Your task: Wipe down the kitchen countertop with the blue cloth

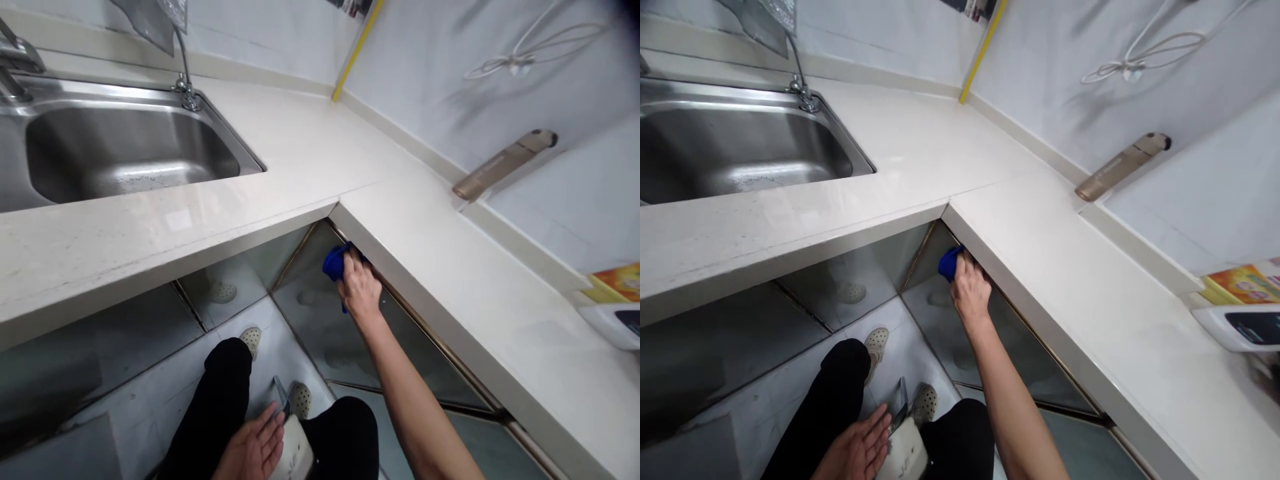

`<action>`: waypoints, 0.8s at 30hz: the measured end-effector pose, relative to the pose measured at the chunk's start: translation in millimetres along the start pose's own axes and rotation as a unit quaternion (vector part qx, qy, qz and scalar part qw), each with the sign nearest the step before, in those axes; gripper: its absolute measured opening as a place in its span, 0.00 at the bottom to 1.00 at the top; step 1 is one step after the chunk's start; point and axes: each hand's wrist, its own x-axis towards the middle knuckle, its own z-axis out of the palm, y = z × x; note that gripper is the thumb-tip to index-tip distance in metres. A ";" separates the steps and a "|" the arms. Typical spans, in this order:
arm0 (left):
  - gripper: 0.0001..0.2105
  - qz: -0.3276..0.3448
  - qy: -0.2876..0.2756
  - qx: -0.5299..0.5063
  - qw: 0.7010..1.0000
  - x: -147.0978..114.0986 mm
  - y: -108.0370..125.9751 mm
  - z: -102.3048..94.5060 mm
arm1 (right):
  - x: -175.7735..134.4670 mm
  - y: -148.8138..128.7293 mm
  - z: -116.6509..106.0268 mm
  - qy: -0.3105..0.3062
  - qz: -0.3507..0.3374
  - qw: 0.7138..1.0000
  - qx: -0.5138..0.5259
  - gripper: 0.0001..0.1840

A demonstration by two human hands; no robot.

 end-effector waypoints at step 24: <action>0.27 -0.060 0.032 0.091 0.994 19.0 -22.9 6.1 | -243.4 130.6 40.5 0.112 0.080 0.984 -0.116 0.27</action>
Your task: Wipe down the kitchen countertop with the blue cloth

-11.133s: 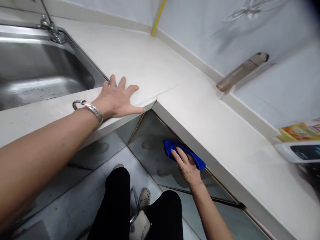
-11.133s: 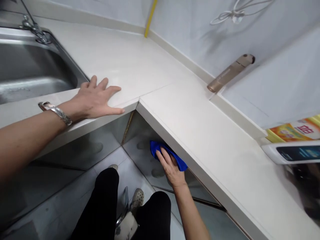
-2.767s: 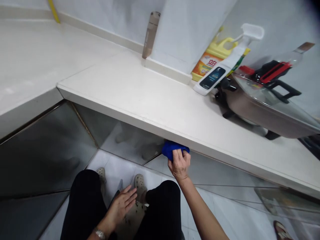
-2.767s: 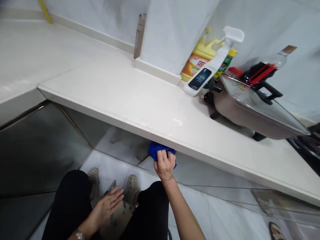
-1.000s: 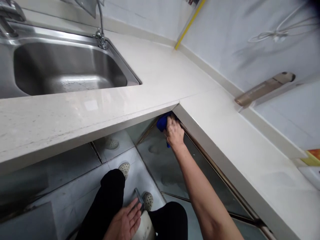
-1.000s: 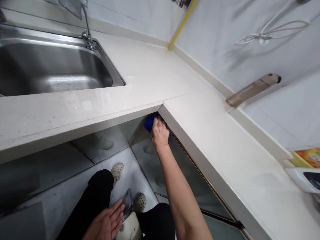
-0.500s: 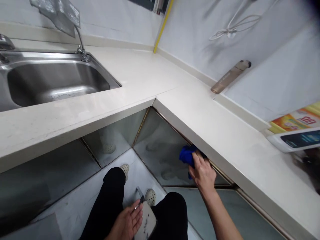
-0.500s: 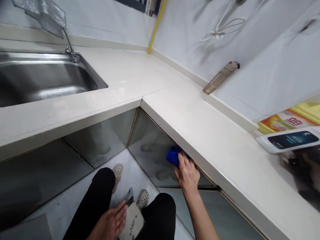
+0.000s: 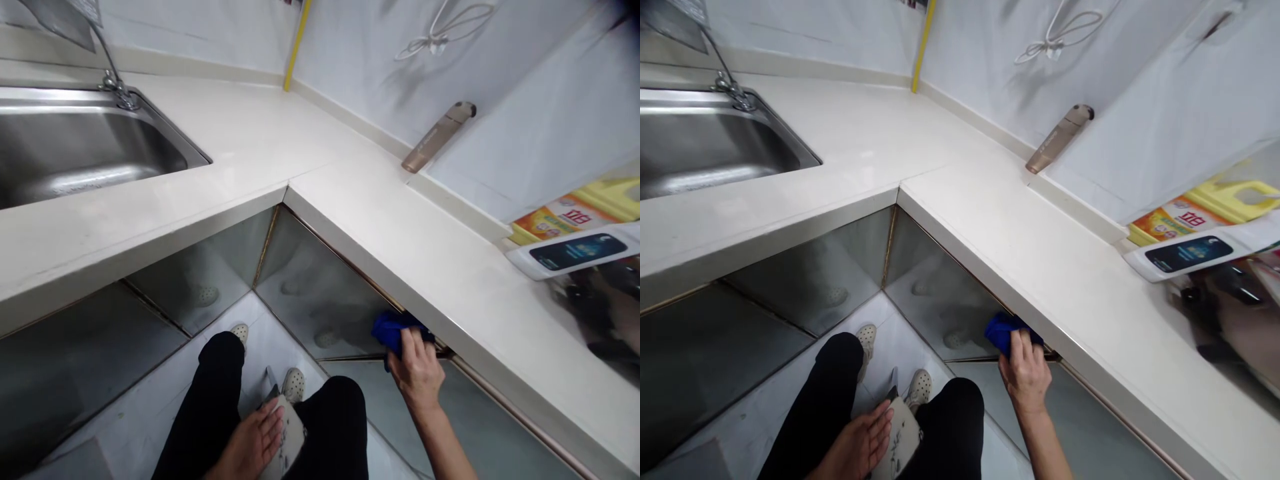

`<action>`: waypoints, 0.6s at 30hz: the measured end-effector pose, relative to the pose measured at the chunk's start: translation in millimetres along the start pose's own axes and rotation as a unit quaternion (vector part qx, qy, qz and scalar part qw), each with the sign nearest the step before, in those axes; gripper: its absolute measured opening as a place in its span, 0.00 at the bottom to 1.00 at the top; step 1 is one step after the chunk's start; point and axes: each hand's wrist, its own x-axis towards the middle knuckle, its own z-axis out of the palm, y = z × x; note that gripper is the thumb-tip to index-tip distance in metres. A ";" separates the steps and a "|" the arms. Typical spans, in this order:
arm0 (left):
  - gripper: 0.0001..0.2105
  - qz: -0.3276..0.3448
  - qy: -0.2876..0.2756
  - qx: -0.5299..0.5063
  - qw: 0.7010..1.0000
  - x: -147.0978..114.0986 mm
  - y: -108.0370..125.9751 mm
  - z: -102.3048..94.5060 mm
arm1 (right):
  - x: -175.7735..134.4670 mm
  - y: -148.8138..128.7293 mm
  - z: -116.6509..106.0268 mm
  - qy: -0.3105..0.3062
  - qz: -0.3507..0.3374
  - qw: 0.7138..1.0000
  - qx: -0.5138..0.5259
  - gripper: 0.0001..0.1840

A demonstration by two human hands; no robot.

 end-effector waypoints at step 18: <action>0.17 0.014 -0.039 -0.043 0.998 16.0 10.6 -25.7 | 161.1 -129.9 6.8 -0.064 -0.033 0.993 0.089 0.31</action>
